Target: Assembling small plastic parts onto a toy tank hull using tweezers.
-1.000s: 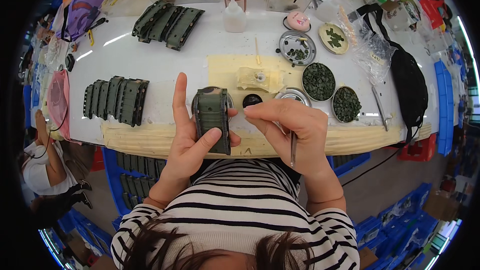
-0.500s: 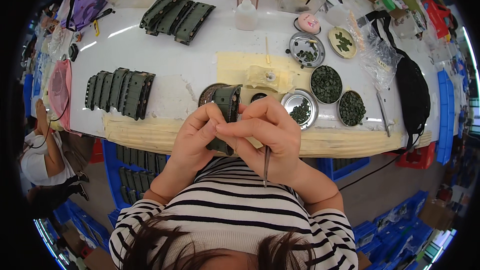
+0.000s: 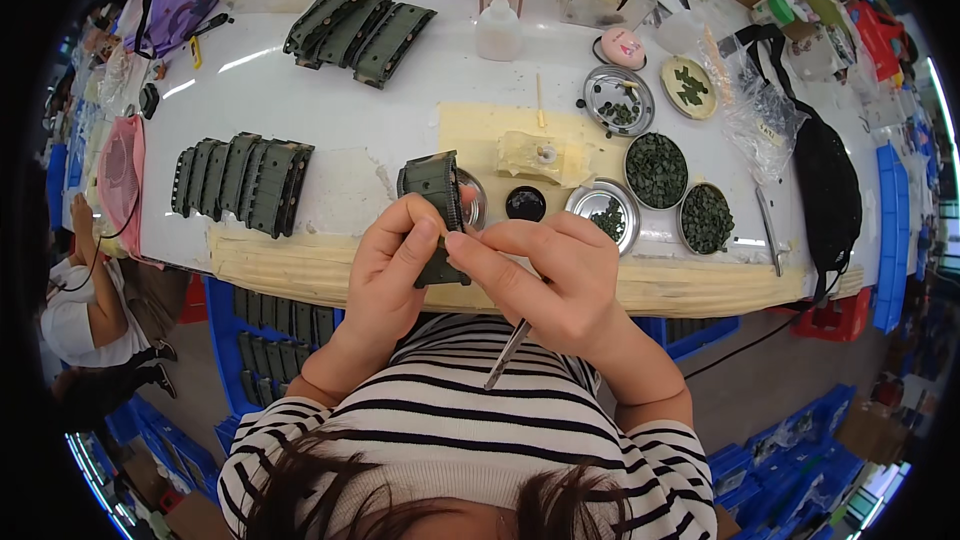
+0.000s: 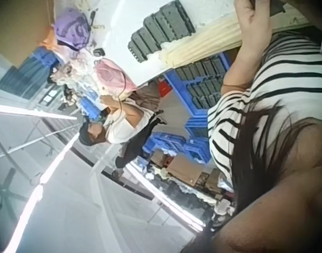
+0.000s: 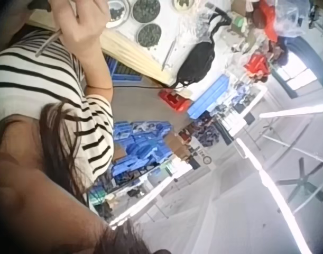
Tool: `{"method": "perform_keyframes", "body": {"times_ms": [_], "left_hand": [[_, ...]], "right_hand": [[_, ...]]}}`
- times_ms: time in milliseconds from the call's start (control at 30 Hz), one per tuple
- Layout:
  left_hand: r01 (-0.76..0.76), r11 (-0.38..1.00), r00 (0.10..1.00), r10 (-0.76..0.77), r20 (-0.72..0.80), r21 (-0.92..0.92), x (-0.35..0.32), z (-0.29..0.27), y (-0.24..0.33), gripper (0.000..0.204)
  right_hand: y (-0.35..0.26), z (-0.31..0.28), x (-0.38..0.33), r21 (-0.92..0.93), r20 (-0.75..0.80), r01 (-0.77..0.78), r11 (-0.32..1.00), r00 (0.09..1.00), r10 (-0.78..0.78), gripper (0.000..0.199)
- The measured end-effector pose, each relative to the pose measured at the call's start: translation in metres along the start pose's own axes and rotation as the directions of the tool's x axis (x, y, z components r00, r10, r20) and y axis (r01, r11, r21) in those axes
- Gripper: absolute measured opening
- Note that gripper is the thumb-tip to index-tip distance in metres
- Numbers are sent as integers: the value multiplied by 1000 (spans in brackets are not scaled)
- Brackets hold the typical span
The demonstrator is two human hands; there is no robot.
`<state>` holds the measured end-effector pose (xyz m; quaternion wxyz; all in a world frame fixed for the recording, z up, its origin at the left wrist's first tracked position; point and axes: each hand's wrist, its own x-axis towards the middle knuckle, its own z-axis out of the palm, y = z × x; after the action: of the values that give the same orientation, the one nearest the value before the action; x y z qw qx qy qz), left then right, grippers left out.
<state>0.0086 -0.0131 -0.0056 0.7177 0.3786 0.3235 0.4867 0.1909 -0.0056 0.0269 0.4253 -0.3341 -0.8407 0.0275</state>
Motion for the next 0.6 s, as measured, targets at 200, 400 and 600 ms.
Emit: {"method": "perform_keyframes", "body": {"times_ms": [200, 400, 600], "left_hand": [[-34, 986, 998, 26, 51, 160, 2, 1, 3, 18], [-19, 990, 995, 5, 97, 140, -4, 5, 4, 29], [-163, 951, 985, 141, 103, 264, -4, 14, 4, 77]], "right_hand": [[3, 1, 0, -59, 56, 73, 996, 996, -70, 30], [4, -4, 4, 123, -33, -254, 959, 965, 260, 24], [16, -8, 6, 58, -62, -289, 956, 954, 292, 22]]}}
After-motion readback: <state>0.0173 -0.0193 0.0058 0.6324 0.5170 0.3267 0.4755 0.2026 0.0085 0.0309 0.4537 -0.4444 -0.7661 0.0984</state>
